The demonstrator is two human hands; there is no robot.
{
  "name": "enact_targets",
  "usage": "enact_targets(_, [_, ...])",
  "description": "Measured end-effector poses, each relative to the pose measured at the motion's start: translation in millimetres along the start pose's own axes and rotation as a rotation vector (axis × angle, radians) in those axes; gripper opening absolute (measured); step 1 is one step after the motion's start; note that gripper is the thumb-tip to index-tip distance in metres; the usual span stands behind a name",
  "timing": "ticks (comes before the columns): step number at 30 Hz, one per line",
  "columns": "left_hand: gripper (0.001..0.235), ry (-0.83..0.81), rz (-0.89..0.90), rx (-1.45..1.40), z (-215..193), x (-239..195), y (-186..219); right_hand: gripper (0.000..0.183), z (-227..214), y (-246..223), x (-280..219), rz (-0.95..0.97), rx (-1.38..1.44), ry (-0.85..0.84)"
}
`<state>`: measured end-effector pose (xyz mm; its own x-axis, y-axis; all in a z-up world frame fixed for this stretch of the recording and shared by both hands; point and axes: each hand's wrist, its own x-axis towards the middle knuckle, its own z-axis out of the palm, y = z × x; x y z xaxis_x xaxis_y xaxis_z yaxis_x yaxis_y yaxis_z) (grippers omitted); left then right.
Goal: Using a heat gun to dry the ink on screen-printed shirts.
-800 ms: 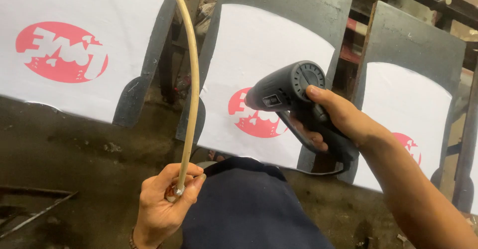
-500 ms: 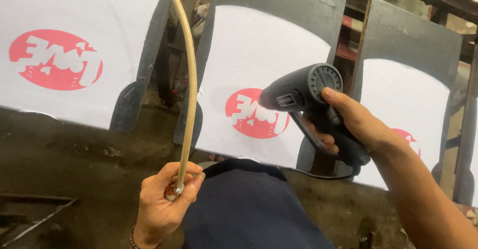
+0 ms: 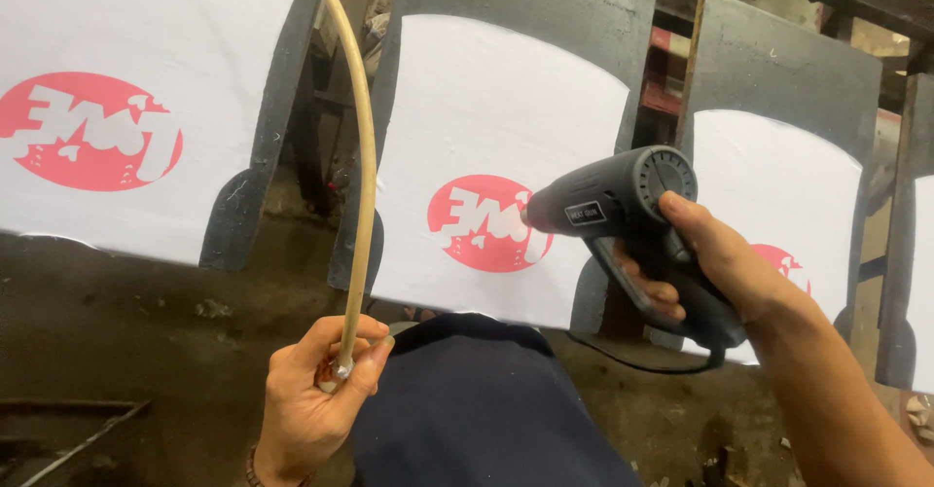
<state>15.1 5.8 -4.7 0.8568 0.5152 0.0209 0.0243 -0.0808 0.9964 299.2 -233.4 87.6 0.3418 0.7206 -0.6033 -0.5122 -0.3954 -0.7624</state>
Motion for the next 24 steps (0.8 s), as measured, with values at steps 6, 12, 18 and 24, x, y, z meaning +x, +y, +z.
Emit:
enact_targets(6, [0.012,0.007,0.006,0.007,1,-4,4,0.074,0,2,20,0.140,0.015,0.062])
enact_targets(12, [0.012,0.041,0.024,0.027,-3,-15,0,0.065,32,-11,52,0.036,-0.132,0.184])
enact_targets(18, [0.008,0.101,-0.011,0.056,-8,-24,2,0.073,44,-13,63,0.123,-0.052,0.040])
enact_targets(24, [0.008,0.130,-0.050,0.020,-12,-32,1,0.073,50,-18,66,0.071,-0.063,-0.146])
